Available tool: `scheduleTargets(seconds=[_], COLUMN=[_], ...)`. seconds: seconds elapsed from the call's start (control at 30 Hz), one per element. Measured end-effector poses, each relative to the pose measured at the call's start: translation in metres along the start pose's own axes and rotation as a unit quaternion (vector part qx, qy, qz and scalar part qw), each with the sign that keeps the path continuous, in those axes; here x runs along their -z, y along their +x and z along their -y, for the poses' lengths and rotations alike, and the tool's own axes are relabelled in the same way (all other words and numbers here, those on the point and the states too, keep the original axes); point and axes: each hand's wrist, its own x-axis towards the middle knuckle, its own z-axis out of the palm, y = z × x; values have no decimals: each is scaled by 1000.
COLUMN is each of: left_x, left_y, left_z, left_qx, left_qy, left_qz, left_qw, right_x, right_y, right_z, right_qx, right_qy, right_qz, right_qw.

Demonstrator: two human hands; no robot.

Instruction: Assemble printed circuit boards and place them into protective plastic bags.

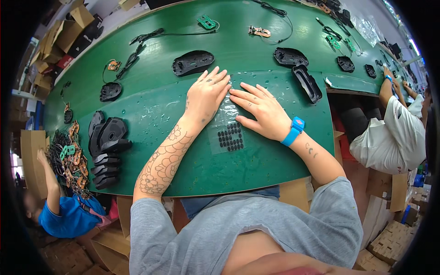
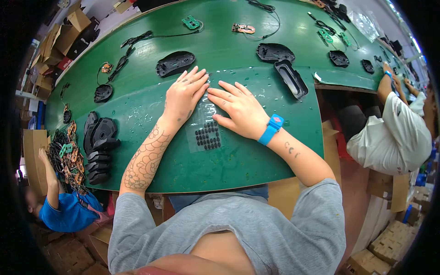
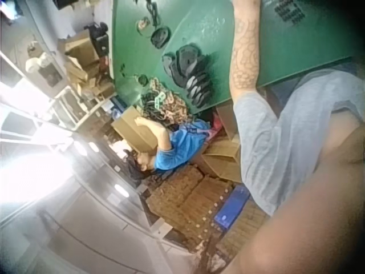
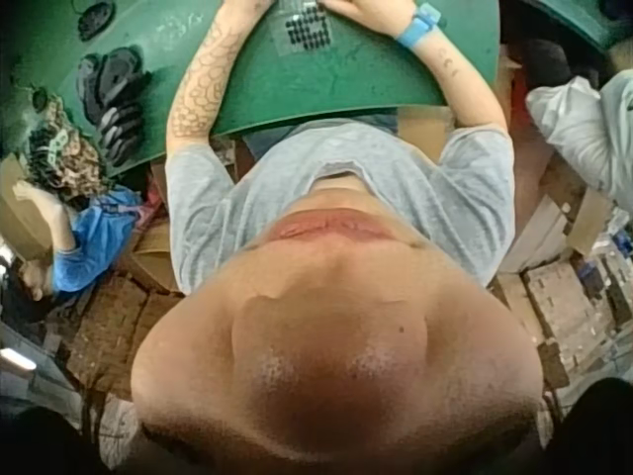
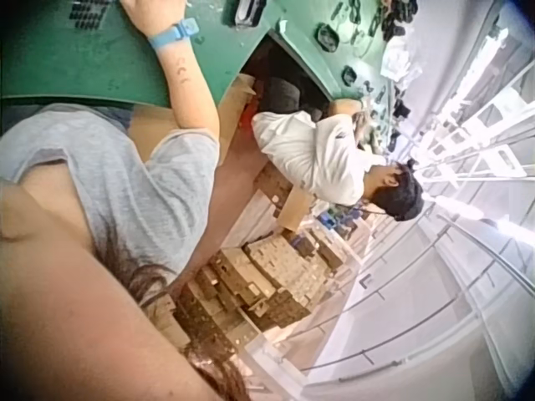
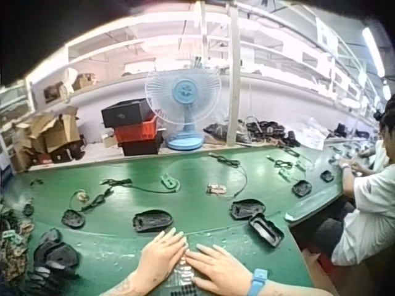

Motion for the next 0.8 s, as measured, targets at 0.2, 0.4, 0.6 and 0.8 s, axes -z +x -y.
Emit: scheduleTargets(seconds=[0.2, 0.4, 0.6, 0.8], left_x=[6, 6, 6, 5], left_y=[0, 0, -2, -3], left_z=[3, 8, 9, 9], left_qx=[-18, -30, -34, -42], left_qy=[27, 7, 11, 22], left_qz=[-2, -8, -14, -21], left_qw=[999, 999, 999, 999], right_x=[-1, -3, -5, -4], right_y=[1, 0, 2, 4], right_z=[3, 7, 10, 12], right_qx=[-1, -7, -7, -9], right_qy=[7, -4, -7, -12], right_qz=[8, 4, -3, 1], right_qw=[1000, 1000, 1000, 1000])
